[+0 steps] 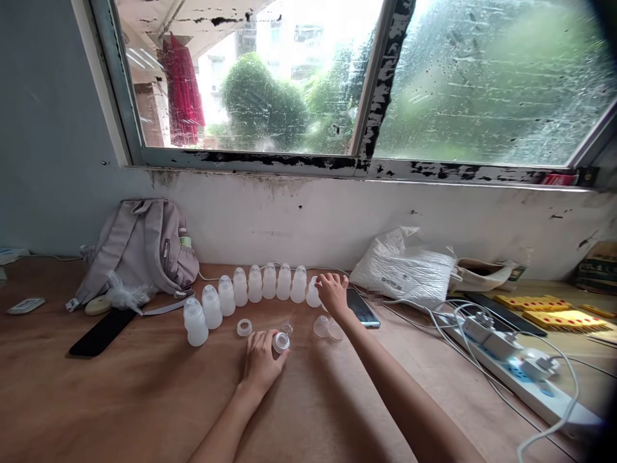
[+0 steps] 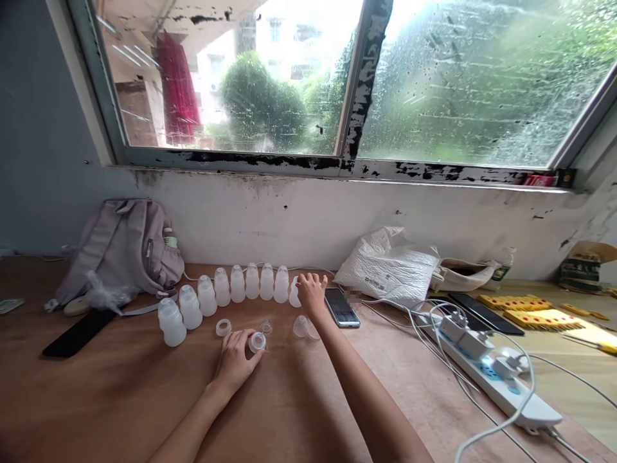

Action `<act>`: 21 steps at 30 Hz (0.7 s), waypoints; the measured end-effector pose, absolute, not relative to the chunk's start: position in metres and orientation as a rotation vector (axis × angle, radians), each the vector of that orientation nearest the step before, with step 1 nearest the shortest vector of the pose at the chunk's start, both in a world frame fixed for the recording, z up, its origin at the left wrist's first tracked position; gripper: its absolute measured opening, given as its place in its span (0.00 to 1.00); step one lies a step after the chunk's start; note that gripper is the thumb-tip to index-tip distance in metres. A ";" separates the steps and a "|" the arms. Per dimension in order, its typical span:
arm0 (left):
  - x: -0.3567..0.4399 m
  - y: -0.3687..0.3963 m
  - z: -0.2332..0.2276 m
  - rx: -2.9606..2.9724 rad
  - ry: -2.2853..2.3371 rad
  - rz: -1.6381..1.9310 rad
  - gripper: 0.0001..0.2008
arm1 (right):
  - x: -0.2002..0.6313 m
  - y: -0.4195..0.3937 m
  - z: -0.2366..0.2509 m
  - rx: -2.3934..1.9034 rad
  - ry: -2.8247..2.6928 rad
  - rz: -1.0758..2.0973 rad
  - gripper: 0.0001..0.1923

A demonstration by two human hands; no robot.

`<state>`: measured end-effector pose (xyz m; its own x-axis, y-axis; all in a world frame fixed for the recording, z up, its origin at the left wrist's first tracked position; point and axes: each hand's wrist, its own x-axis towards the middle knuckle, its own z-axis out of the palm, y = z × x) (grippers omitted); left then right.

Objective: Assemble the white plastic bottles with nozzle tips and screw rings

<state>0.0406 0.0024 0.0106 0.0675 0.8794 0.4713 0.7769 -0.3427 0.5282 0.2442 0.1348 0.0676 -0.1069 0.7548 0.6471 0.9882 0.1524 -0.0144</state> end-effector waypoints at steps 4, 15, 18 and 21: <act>0.037 0.006 0.008 2.208 1.748 1.168 0.14 | 0.227 0.110 0.069 -1.475 -1.830 -0.460 0.07; 0.031 0.010 0.005 2.350 1.755 1.157 0.12 | 0.163 0.032 0.000 -1.183 -2.098 0.321 0.07; 0.032 0.010 0.005 2.365 1.718 1.117 0.13 | 0.167 0.036 -0.006 -1.154 -2.116 0.350 0.06; 0.032 0.010 0.004 2.348 1.709 1.103 0.13 | 0.169 0.039 -0.007 -1.156 -2.145 0.333 0.07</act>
<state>0.0324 0.0099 0.0041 0.1427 0.8440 0.5170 0.8188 -0.3941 0.4174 0.1695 0.0388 -0.0074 -0.3838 0.8135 0.4370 0.6426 0.5752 -0.5062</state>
